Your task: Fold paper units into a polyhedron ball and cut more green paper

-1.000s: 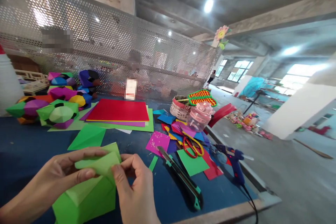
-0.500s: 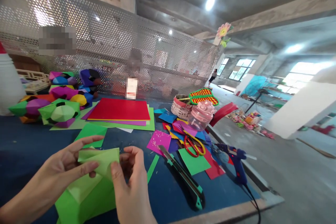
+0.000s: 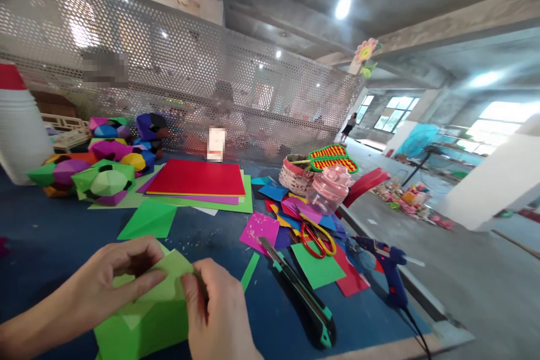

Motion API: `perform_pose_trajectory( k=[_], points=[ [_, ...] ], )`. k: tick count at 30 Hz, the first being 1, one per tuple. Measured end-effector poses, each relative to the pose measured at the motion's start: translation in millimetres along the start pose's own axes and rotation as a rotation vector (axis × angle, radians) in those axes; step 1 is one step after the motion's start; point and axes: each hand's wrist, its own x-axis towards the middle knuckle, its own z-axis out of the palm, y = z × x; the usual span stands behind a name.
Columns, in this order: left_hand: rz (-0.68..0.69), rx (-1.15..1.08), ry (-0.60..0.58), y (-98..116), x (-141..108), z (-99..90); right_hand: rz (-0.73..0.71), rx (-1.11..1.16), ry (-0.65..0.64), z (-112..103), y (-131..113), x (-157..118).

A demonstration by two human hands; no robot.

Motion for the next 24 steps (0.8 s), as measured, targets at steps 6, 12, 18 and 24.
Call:
perform_pose_trajectory(
  k=[6,12,18,24],
  points=[
    [-0.07,-0.343,-0.288,-5,-6,3.7,-0.285,-0.181,-0.031,-3,-6,2],
    [-0.164,-0.373,-0.497,-4,-11,0.8,-0.397,-0.188,0.04,-3,-15,7],
    [-0.049,-0.285,-0.319,-1,-12,8.1,-0.386,-0.163,0.301,-5,-16,8],
    [-0.114,-0.308,-0.296,-8,-16,12.4,-0.393,-0.142,0.34,-6,-12,6]
  ],
)
